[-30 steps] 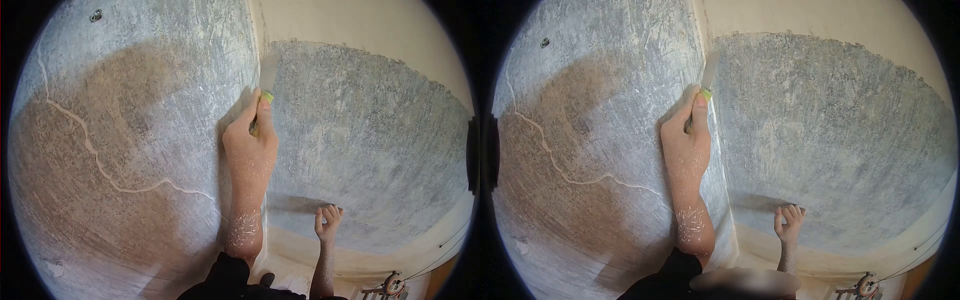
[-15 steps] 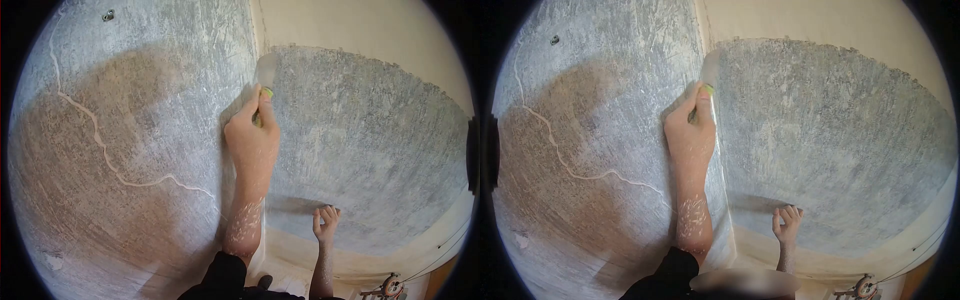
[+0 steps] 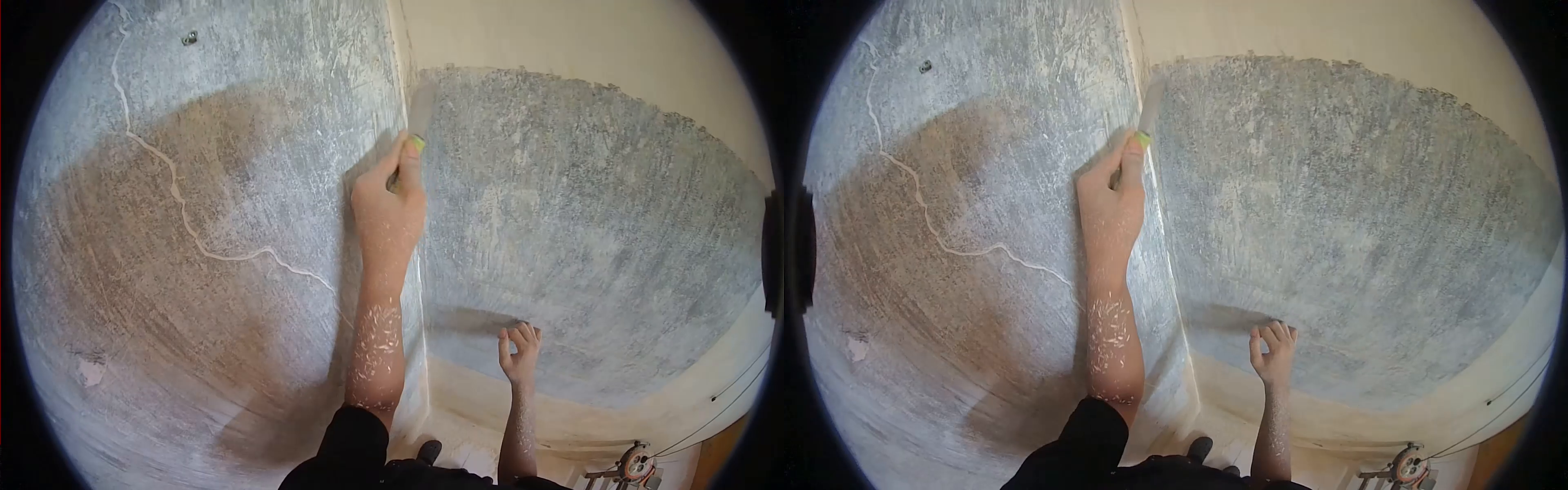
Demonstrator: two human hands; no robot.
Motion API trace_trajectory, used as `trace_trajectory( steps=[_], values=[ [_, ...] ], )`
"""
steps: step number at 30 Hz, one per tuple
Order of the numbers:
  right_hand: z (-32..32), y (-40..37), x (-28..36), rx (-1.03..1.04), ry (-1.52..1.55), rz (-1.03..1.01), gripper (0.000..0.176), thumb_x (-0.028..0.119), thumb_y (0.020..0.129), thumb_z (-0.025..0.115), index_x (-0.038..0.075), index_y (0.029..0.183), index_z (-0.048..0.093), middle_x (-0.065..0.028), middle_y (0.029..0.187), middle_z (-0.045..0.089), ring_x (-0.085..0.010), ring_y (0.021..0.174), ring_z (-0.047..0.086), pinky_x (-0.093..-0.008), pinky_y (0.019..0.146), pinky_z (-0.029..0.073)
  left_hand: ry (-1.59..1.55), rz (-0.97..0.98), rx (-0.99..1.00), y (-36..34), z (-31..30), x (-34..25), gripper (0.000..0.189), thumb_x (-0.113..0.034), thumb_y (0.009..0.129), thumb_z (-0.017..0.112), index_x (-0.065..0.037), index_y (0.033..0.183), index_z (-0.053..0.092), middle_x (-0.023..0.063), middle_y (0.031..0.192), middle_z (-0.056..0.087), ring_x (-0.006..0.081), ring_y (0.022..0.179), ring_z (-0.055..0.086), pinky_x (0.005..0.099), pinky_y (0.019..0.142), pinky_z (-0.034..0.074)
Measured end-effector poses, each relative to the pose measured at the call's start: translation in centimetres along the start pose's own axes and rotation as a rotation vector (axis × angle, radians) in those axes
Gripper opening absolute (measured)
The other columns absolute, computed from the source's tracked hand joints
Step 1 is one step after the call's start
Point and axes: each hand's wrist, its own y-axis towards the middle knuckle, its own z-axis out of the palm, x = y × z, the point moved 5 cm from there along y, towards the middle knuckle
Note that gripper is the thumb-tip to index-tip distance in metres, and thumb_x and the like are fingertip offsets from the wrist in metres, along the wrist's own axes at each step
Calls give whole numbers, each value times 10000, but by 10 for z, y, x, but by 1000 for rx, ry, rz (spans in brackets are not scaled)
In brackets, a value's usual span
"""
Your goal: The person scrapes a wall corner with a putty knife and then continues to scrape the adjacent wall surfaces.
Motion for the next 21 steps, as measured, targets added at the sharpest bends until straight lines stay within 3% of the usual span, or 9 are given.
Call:
trace_trajectory(
  steps=[2, 5, 8, 11, 13, 21],
  values=[
    [0, -4, -4, 24, 29, 16, 122, 100, 856, 649, 66, 755, 589, -45, 754, 553, -233, 725, 526, -362, 728, 345, -19, 27, -33, 12, -1, 4, 338, -184, 980, 550, 56, 1199, 645, 242, 1042, 702, 278, 967, 698, 348, 855, 520],
    [0, -10, -6, 53, 70, 81, 79, 100, 857, 647, 70, 801, 600, -46, 774, 566, -232, 733, 533, -360, 732, 345, -42, -164, 95, 8, -7, 3, 395, -226, 1011, 521, 40, 1298, 576, 221, 1157, 673, 270, 1091, 640, 353, 952, 473],
    [3, 0, -7, 21, 87, 57, 46, 98, 859, 644, 75, 848, 605, -47, 808, 585, -227, 755, 550, -358, 740, 347, 79, -62, 23, -3, -5, 10, 406, -247, 1012, 524, 30, 1304, 581, 195, 1029, 692, 192, 911, 643, 310, 842, 495],
    [2, -2, -9, 16, 96, 22, 50, 94, 858, 643, 84, 888, 604, -53, 858, 599, -228, 792, 565, -361, 758, 350, 42, -273, 109, 7, -9, 5, 403, -258, 1014, 522, 7, 1310, 589, 109, 870, 658, 122, 696, 540, 270, 675, 472],
    [0, -5, -9, 33, 118, 52, 66, 93, 858, 643, 90, 910, 603, -56, 901, 606, -236, 831, 572, -366, 773, 351, 63, -213, 71, -2, -7, 12, 402, -264, 1015, 521, -6, 1314, 591, 55, 792, 594, 98, 635, 459, 257, 603, 425],
    [-2, -14, -18, 156, 69, 10, 189, 106, 856, 649, 104, 1038, 597, -66, 1062, 595, -263, 1002, 544, -403, 839, 354, 72, -48, -41, -5, 10, 22, 399, -262, 1017, 517, -14, 1321, 590, -13, 693, 482, 80, 605, 390, 247, 551, 360]
  ],
)
